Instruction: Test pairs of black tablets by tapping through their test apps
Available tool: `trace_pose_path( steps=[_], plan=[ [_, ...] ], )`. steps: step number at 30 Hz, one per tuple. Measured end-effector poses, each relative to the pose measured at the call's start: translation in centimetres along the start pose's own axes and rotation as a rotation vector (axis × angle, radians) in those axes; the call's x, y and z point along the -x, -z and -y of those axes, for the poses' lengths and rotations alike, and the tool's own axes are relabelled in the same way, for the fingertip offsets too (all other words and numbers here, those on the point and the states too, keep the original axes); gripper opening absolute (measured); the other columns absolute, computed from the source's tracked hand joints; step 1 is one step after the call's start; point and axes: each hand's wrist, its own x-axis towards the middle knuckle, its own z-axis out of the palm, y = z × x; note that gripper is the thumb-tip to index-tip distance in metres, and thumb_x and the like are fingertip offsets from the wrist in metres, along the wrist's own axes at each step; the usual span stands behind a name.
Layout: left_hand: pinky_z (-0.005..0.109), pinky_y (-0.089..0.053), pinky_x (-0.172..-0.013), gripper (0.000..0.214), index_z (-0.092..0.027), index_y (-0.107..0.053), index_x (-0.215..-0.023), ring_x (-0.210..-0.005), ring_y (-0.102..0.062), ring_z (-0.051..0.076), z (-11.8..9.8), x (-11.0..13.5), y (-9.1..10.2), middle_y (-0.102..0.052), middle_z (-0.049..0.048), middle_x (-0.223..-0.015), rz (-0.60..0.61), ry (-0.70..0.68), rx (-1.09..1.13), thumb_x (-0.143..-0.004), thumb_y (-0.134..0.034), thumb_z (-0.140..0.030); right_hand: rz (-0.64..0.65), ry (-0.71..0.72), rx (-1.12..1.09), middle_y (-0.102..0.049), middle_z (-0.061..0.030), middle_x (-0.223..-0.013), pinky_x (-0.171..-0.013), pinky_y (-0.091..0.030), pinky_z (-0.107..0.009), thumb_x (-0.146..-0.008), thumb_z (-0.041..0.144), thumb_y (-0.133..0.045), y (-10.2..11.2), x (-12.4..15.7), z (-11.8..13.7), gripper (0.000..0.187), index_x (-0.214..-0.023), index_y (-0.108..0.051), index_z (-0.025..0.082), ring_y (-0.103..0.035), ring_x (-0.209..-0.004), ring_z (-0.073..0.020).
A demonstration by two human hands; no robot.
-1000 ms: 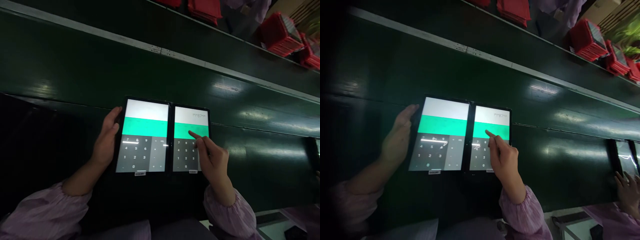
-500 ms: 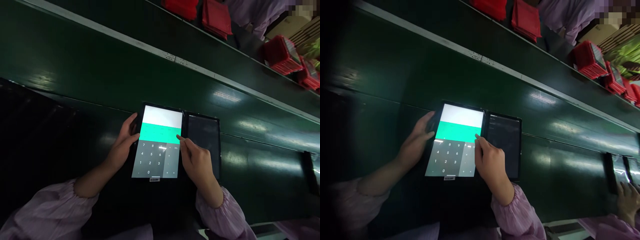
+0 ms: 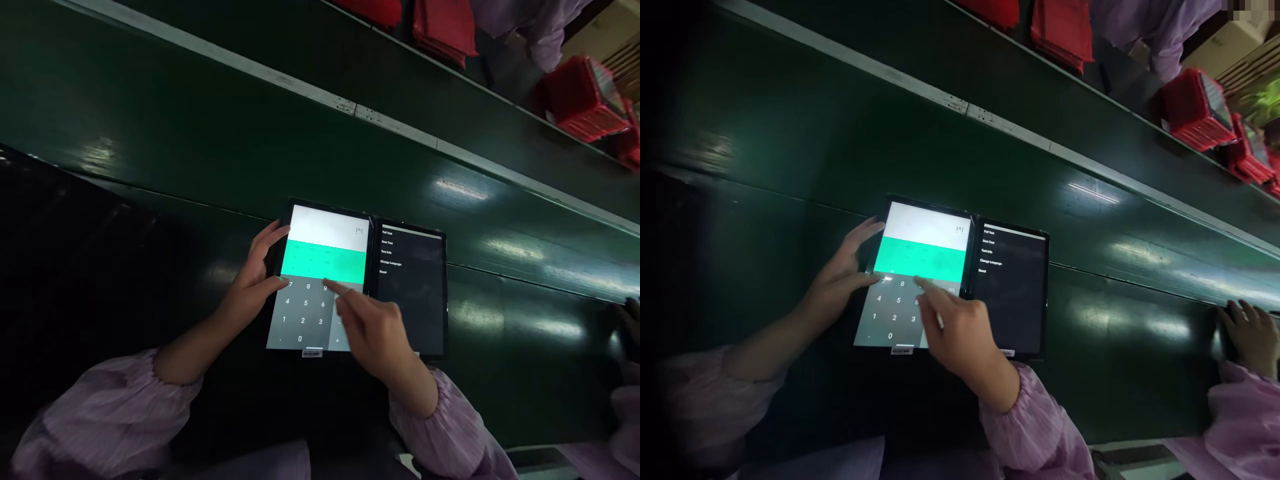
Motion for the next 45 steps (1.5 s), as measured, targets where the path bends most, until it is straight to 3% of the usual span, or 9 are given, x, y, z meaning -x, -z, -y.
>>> trace_pose_path(
  steps=[4, 8, 11, 17, 24, 31, 36, 40, 45],
  plan=[
    [0.068, -0.037, -0.131, 0.07, -0.036, -0.058, -0.156, -0.171, -0.023, 0.045, 0.7, 0.2, 0.1, -0.04, 0.0069, -0.18, 0.021, -0.076, -0.067, -0.088, -0.075, -0.037, 0.069, 0.101, 0.005, -0.088, -0.0073, -0.094, -0.05, -0.046, -0.022, -0.119, 0.03, -0.04, -1.1, 0.0, 1.1, 0.045, -0.13, -0.079, 0.012, -0.065, -0.05, -0.009],
    [0.072, -0.04, -0.128, 0.074, -0.04, -0.052, -0.161, -0.171, -0.023, 0.047, 1.6, 0.4, 0.0, -0.033, 0.0062, -0.184, 0.024, -0.091, -0.138, -0.09, -0.075, -0.038, -0.075, -0.048, 0.014, -0.088, -0.0095, -0.099, -0.052, -0.047, -0.022, -0.116, 0.024, -0.043, 0.3, 0.1, 0.5, 0.04, -0.118, -0.082, 0.014, -0.065, -0.05, -0.0089],
    [0.071, -0.034, -0.132, 0.075, -0.039, -0.051, -0.161, -0.172, -0.023, 0.044, 1.8, 0.4, 0.0, -0.036, 0.0058, -0.183, 0.012, -0.094, -0.092, -0.09, -0.072, -0.034, -0.15, -0.17, 0.104, -0.087, -0.0099, -0.091, -0.044, -0.038, -0.023, -0.114, 0.023, -0.045, 1.4, 0.0, -0.6, 0.039, -0.109, -0.083, 0.014, -0.06, -0.046, -0.0095],
    [0.065, -0.022, -0.139, 0.075, -0.031, -0.054, -0.156, -0.173, -0.02, 0.039, 0.6, 0.1, 0.1, -0.042, 0.0076, -0.18, 0.014, -0.033, 0.002, -0.084, -0.071, -0.03, -0.04, -0.135, 0.133, -0.085, -0.0077, -0.084, -0.051, -0.041, -0.023, -0.114, 0.027, -0.041, 0.5, -0.6, -1.1, 0.044, -0.132, -0.079, 0.013, -0.07, -0.059, -0.0128],
    [0.064, -0.034, -0.136, 0.072, -0.033, -0.06, -0.151, -0.173, -0.021, 0.041, 0.0, 0.2, -0.1, -0.045, 0.006, -0.178, -0.012, 0.019, 0.073, -0.08, -0.072, -0.031, -0.136, -0.174, 0.149, -0.086, -0.0101, -0.087, -0.046, -0.037, -0.024, -0.114, 0.023, -0.043, 1.0, -0.2, -1.1, 0.041, -0.116, -0.082, 0.013, -0.06, -0.048, -0.0103],
    [0.059, -0.039, -0.135, 0.067, -0.034, -0.063, -0.148, -0.172, -0.021, 0.042, -0.4, 0.2, -0.1, -0.044, 0.0009, -0.178, -0.005, 0.036, 0.051, -0.081, -0.073, -0.032, -0.027, -0.052, 0.121, -0.083, -0.0064, -0.079, -0.052, -0.043, -0.023, -0.117, 0.028, -0.039, 0.9, -0.3, -0.9, 0.046, -0.139, -0.076, 0.009, -0.068, -0.058, -0.0115],
    [0.063, -0.037, -0.135, 0.066, -0.033, -0.064, -0.146, -0.172, -0.024, 0.042, -0.5, 0.1, 0.0, -0.047, 0.0052, -0.177, -0.014, 0.046, 0.054, -0.08, -0.074, -0.032, -0.067, -0.078, 0.11, -0.081, -0.0037, -0.075, -0.045, -0.037, -0.023, -0.114, 0.023, -0.047, 2.9, 0.7, -0.5, 0.039, -0.111, -0.084, 0.013, -0.054, -0.044, -0.0069],
    [0.063, -0.037, -0.135, 0.064, -0.033, -0.064, -0.145, -0.172, -0.024, 0.042, -0.7, 0.1, 0.0, -0.046, 0.0052, -0.177, -0.014, 0.041, 0.044, -0.081, -0.073, -0.034, 0.011, -0.082, 0.186, -0.081, -0.0036, -0.073, -0.048, -0.039, -0.022, -0.113, 0.026, -0.046, 3.2, 1.4, -0.4, 0.04, -0.107, -0.084, 0.015, -0.063, -0.048, -0.009],
    [0.065, -0.039, -0.134, 0.062, -0.033, -0.066, -0.142, -0.171, -0.025, 0.045, -0.8, 0.1, 0.1, -0.047, 0.0056, -0.176, -0.005, 0.051, 0.03, -0.081, -0.075, -0.035, 0.009, -0.085, 0.171, -0.079, -0.0034, -0.07, -0.045, -0.037, -0.022, -0.114, 0.026, -0.044, 2.9, 1.4, -0.4, 0.043, -0.092, -0.081, 0.016, -0.055, -0.042, -0.0072]
  ],
)
